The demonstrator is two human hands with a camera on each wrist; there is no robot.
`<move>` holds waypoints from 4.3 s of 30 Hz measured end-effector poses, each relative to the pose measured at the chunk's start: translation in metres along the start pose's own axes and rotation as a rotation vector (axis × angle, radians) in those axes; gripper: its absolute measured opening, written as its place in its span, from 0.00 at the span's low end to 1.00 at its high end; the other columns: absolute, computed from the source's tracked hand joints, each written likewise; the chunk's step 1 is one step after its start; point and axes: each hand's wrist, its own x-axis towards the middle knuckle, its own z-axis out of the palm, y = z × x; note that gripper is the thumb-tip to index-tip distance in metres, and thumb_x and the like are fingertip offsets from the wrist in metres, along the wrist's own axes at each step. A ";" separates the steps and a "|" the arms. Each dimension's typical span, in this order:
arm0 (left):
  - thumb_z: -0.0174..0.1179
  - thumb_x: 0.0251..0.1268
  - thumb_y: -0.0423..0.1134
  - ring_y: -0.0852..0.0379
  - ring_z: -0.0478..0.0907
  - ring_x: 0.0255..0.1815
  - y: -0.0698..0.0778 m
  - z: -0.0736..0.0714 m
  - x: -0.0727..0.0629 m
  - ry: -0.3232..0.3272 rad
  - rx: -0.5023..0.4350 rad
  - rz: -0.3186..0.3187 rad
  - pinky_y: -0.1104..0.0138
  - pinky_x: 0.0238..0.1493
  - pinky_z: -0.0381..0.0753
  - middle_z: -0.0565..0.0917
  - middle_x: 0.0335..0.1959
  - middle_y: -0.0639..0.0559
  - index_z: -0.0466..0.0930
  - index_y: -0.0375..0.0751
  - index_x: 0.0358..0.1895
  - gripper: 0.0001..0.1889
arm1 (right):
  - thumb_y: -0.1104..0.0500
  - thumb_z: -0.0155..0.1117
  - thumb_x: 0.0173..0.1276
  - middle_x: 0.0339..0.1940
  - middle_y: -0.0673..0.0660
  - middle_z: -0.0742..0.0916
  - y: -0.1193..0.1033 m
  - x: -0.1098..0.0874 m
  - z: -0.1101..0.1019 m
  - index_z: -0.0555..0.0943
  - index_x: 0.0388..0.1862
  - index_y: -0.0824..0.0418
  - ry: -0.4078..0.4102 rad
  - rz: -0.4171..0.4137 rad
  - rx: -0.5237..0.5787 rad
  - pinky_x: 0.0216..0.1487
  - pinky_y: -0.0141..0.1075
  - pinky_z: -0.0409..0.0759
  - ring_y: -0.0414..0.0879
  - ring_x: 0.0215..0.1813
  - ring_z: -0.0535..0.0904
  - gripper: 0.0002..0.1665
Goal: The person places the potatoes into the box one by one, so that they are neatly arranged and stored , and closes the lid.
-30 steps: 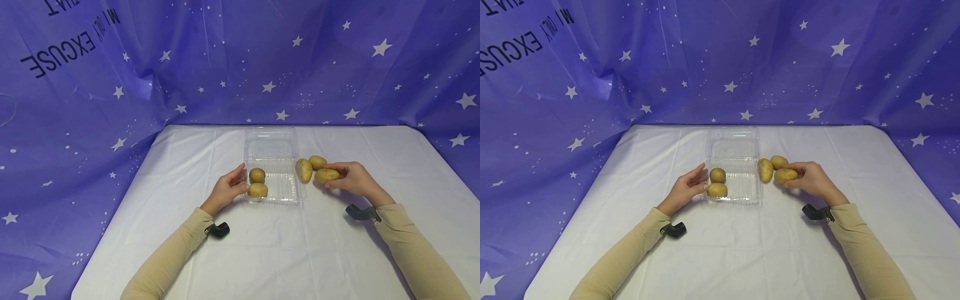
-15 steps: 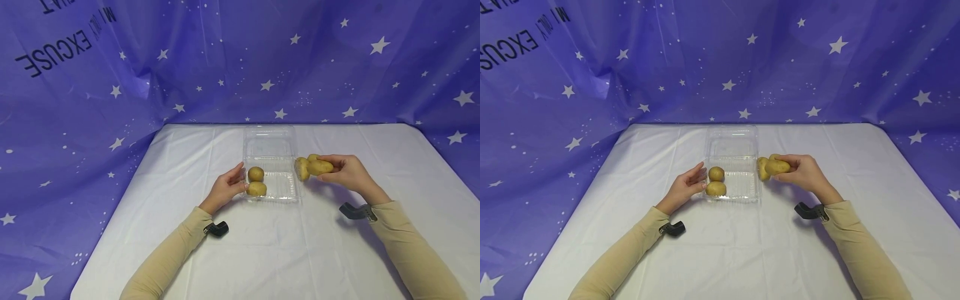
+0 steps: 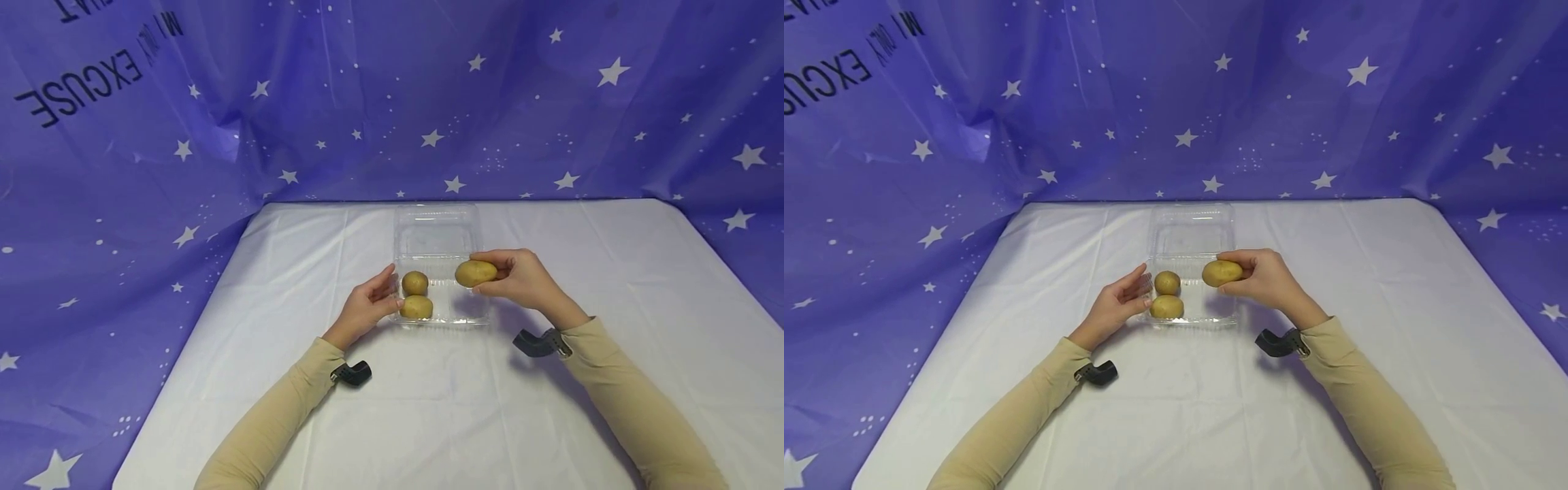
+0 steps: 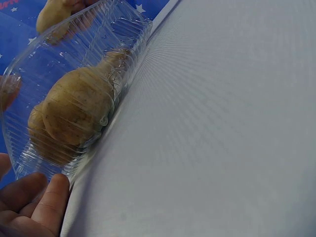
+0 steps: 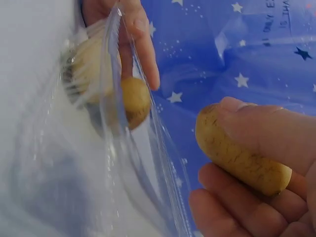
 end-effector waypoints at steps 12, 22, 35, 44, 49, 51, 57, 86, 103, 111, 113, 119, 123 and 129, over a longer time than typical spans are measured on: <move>0.65 0.65 0.30 0.34 0.71 0.73 -0.002 -0.002 -0.001 0.003 0.008 -0.006 0.52 0.74 0.74 0.67 0.76 0.31 0.58 0.37 0.80 0.40 | 0.66 0.82 0.49 0.48 0.67 0.91 0.000 0.022 0.036 0.86 0.56 0.68 -0.008 -0.076 -0.187 0.36 0.23 0.83 0.40 0.37 0.85 0.32; 0.64 0.65 0.30 0.34 0.71 0.73 -0.003 -0.003 0.000 -0.002 0.014 -0.008 0.50 0.74 0.73 0.68 0.76 0.31 0.57 0.35 0.80 0.40 | 0.56 0.85 0.45 0.47 0.60 0.92 0.000 0.027 0.054 0.88 0.53 0.61 0.047 -0.133 -0.475 0.55 0.48 0.83 0.56 0.51 0.89 0.32; 0.64 0.66 0.28 0.33 0.71 0.73 -0.003 -0.002 0.000 -0.011 -0.003 0.016 0.49 0.75 0.72 0.68 0.75 0.29 0.56 0.34 0.80 0.40 | 0.62 0.83 0.49 0.51 0.65 0.91 -0.005 0.030 0.065 0.85 0.56 0.69 -0.055 -0.105 -0.448 0.61 0.52 0.84 0.60 0.56 0.87 0.33; 0.63 0.67 0.29 0.33 0.70 0.74 -0.002 -0.001 0.000 -0.015 -0.015 0.010 0.49 0.75 0.72 0.67 0.75 0.30 0.56 0.34 0.80 0.40 | 0.59 0.82 0.51 0.53 0.66 0.90 0.000 0.030 0.067 0.84 0.57 0.69 -0.105 -0.106 -0.577 0.67 0.60 0.76 0.62 0.58 0.86 0.34; 0.63 0.67 0.29 0.34 0.70 0.74 -0.001 0.000 0.000 -0.019 -0.017 0.001 0.50 0.75 0.72 0.67 0.75 0.30 0.56 0.35 0.80 0.40 | 0.60 0.81 0.52 0.51 0.66 0.90 -0.001 0.028 0.070 0.84 0.57 0.71 -0.144 -0.125 -0.608 0.59 0.53 0.84 0.61 0.55 0.87 0.32; 0.64 0.67 0.29 0.34 0.70 0.74 -0.001 0.000 0.000 -0.017 -0.019 -0.003 0.50 0.75 0.72 0.67 0.76 0.30 0.56 0.35 0.80 0.40 | 0.61 0.81 0.52 0.51 0.66 0.90 -0.002 0.028 0.071 0.84 0.57 0.71 -0.147 -0.119 -0.615 0.57 0.52 0.85 0.60 0.53 0.87 0.32; 0.64 0.67 0.29 0.34 0.70 0.74 -0.002 -0.001 0.001 -0.016 -0.015 -0.004 0.52 0.75 0.73 0.67 0.76 0.31 0.56 0.35 0.80 0.40 | 0.58 0.80 0.56 0.50 0.66 0.91 -0.004 0.028 0.072 0.83 0.59 0.70 -0.175 -0.098 -0.654 0.53 0.50 0.86 0.58 0.50 0.88 0.33; 0.64 0.67 0.30 0.34 0.70 0.74 -0.002 -0.001 0.002 -0.015 -0.009 -0.001 0.50 0.76 0.71 0.67 0.76 0.31 0.57 0.38 0.80 0.40 | 0.56 0.74 0.64 0.42 0.62 0.91 -0.002 0.026 0.066 0.76 0.66 0.73 -0.279 -0.112 -0.668 0.37 0.39 0.81 0.45 0.32 0.79 0.36; 0.64 0.67 0.31 0.34 0.71 0.73 -0.001 0.000 0.001 -0.013 0.013 0.001 0.50 0.75 0.72 0.68 0.75 0.31 0.57 0.37 0.80 0.40 | 0.59 0.68 0.70 0.63 0.65 0.85 -0.014 0.018 0.017 0.80 0.65 0.68 0.016 -0.142 -0.249 0.60 0.41 0.87 0.62 0.64 0.83 0.26; 0.64 0.67 0.29 0.34 0.71 0.73 -0.002 0.000 0.002 -0.009 0.001 0.004 0.50 0.75 0.73 0.68 0.75 0.30 0.57 0.36 0.80 0.39 | 0.60 0.66 0.72 0.63 0.69 0.84 -0.012 0.007 -0.029 0.78 0.67 0.71 0.169 -0.087 -0.156 0.48 0.12 0.78 0.30 0.53 0.85 0.27; 0.63 0.67 0.29 0.33 0.71 0.73 -0.003 0.000 0.002 -0.010 -0.008 0.006 0.51 0.75 0.73 0.67 0.75 0.30 0.57 0.36 0.80 0.39 | 0.60 0.66 0.72 0.62 0.70 0.84 -0.009 0.006 -0.037 0.77 0.67 0.71 0.196 -0.079 -0.159 0.48 0.11 0.78 0.17 0.48 0.80 0.27; 0.63 0.68 0.30 0.34 0.71 0.73 -0.003 0.000 0.002 -0.008 0.007 0.007 0.52 0.75 0.73 0.67 0.76 0.31 0.57 0.36 0.80 0.39 | 0.59 0.66 0.72 0.62 0.70 0.84 -0.001 0.005 -0.051 0.77 0.67 0.70 0.238 -0.052 -0.164 0.48 0.10 0.76 0.12 0.44 0.77 0.28; 0.64 0.67 0.30 0.34 0.71 0.73 -0.002 -0.001 0.001 -0.006 0.015 0.003 0.51 0.75 0.73 0.68 0.75 0.31 0.57 0.36 0.80 0.39 | 0.59 0.66 0.72 0.62 0.71 0.84 0.007 0.006 -0.056 0.77 0.68 0.69 0.247 -0.031 -0.172 0.46 0.10 0.77 0.11 0.43 0.77 0.28; 0.64 0.67 0.30 0.34 0.71 0.73 -0.003 -0.002 0.002 -0.010 0.008 -0.003 0.51 0.75 0.73 0.67 0.76 0.31 0.57 0.37 0.80 0.39 | 0.56 0.66 0.73 0.63 0.72 0.82 0.019 0.007 -0.065 0.76 0.70 0.68 0.256 0.025 -0.180 0.45 0.10 0.77 0.11 0.42 0.76 0.31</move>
